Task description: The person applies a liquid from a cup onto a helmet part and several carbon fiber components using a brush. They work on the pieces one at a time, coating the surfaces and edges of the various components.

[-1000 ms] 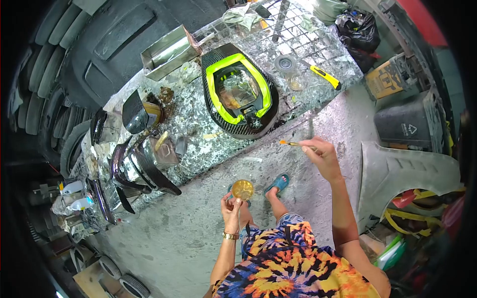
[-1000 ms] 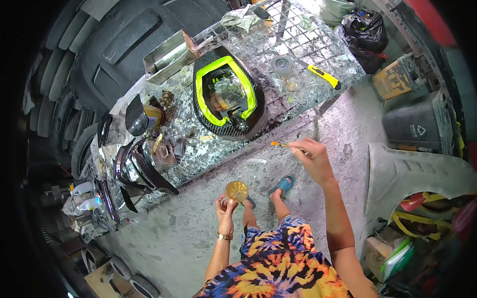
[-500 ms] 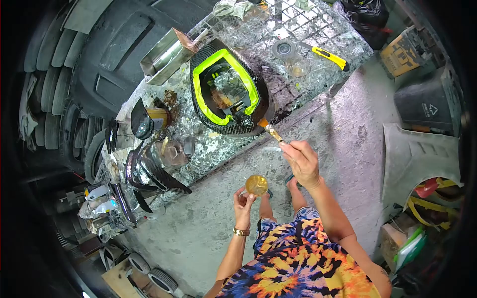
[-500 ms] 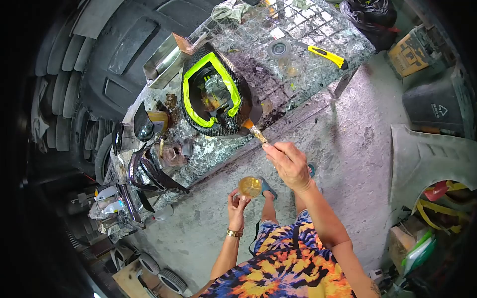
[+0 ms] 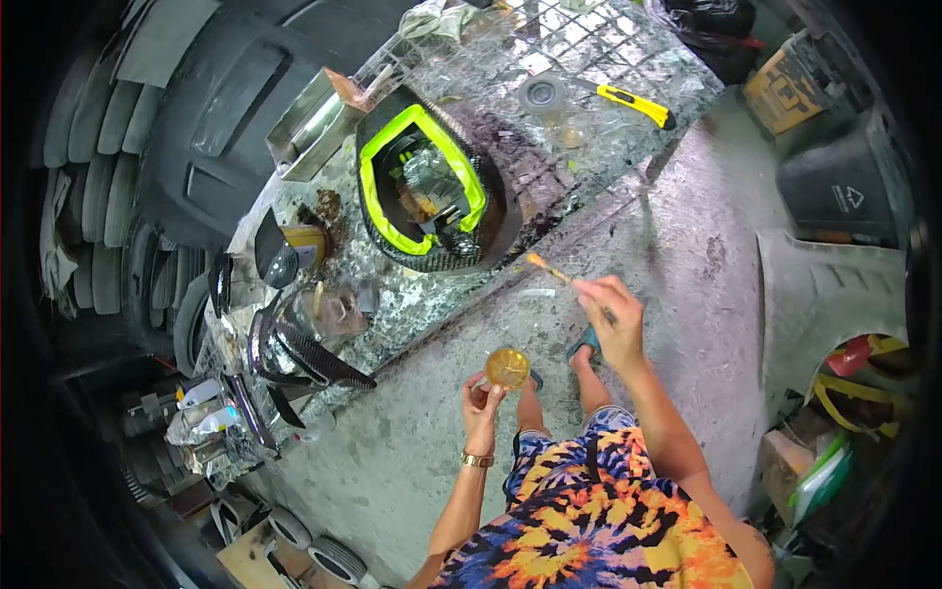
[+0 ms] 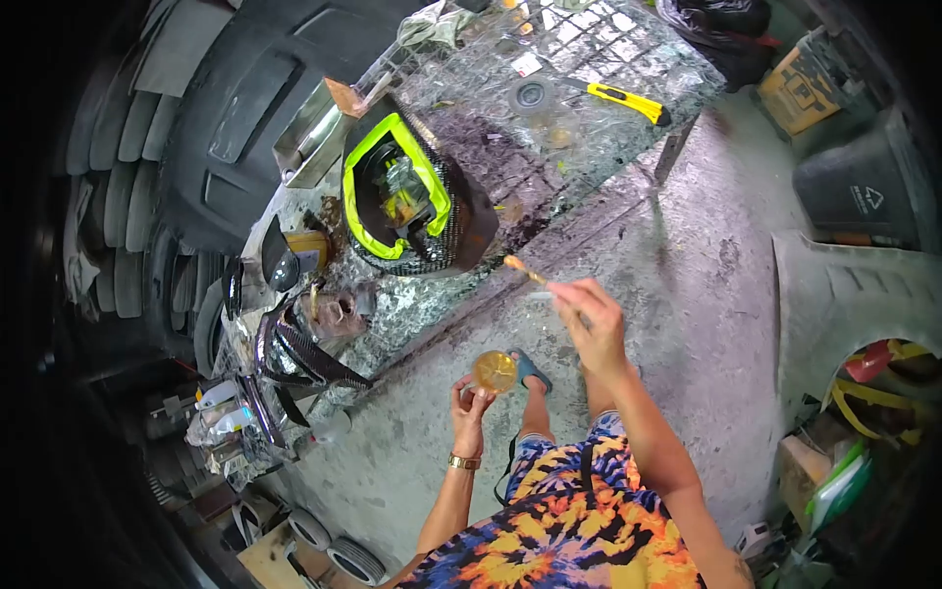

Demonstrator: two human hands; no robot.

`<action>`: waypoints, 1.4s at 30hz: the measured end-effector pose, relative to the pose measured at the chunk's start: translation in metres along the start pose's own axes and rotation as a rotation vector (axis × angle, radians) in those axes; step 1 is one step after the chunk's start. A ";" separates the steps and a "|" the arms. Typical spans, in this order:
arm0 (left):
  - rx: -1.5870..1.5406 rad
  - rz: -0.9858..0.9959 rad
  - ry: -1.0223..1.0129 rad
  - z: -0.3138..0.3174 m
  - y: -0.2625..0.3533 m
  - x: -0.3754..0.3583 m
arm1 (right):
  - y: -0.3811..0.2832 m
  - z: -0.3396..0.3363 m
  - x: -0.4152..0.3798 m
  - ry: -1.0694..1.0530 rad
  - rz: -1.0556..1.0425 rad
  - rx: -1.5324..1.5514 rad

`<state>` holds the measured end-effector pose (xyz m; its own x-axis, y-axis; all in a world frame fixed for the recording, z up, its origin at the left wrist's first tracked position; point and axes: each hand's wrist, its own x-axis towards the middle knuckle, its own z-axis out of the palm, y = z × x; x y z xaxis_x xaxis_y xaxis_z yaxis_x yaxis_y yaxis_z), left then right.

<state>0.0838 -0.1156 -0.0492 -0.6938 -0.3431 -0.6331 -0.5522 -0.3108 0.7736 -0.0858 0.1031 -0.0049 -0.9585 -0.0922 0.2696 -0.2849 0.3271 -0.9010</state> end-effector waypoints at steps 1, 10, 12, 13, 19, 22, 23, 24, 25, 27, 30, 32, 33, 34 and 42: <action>-0.006 0.016 0.005 0.001 0.001 0.000 | 0.012 0.004 -0.001 0.067 0.150 0.112; 0.002 0.008 0.019 0.008 0.000 -0.001 | 0.083 0.033 0.005 0.009 -0.191 -0.310; 0.021 0.018 -0.003 0.009 -0.001 -0.002 | 0.097 0.032 -0.011 -0.019 -0.175 -0.312; 0.019 0.017 -0.003 0.009 -0.001 -0.003 | 0.099 0.029 -0.019 -0.048 -0.160 -0.313; 0.031 0.015 -0.018 0.014 -0.001 -0.004 | 0.091 0.011 -0.024 0.032 0.285 0.026; 0.038 0.014 -0.016 0.019 0.000 -0.004 | 0.093 0.013 0.004 -0.029 0.490 0.146; 0.048 0.014 -0.021 0.021 0.000 -0.004 | 0.099 0.016 0.013 -0.045 0.535 0.164; 0.061 0.016 -0.020 0.021 0.000 -0.004 | 0.095 0.019 0.020 -0.051 0.527 0.184; 0.054 0.030 -0.018 0.023 0.001 -0.005 | 0.085 0.019 0.031 0.082 0.481 0.307; 0.045 0.030 -0.026 0.024 0.002 -0.006 | 0.060 0.015 0.045 0.214 0.434 0.449; 0.031 0.022 -0.029 0.021 -0.002 -0.008 | 0.019 0.001 0.045 0.287 0.435 0.567; 0.020 0.013 -0.018 0.022 -0.003 -0.008 | -0.004 0.006 0.041 0.290 0.554 0.973; 0.050 0.012 -0.026 0.023 -0.003 -0.007 | -0.011 0.011 0.041 0.288 0.547 1.100; 0.080 0.008 -0.031 0.023 -0.003 -0.007 | -0.019 0.016 0.041 0.284 0.547 1.111; 0.120 0.008 -0.009 0.029 0.000 -0.005 | -0.008 0.040 0.012 0.301 0.749 1.113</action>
<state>0.0743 -0.0884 -0.0451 -0.7025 -0.3369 -0.6269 -0.5973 -0.1996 0.7767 -0.0953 0.0616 -0.0076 -0.8860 0.0231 -0.4632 0.3044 -0.7245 -0.6185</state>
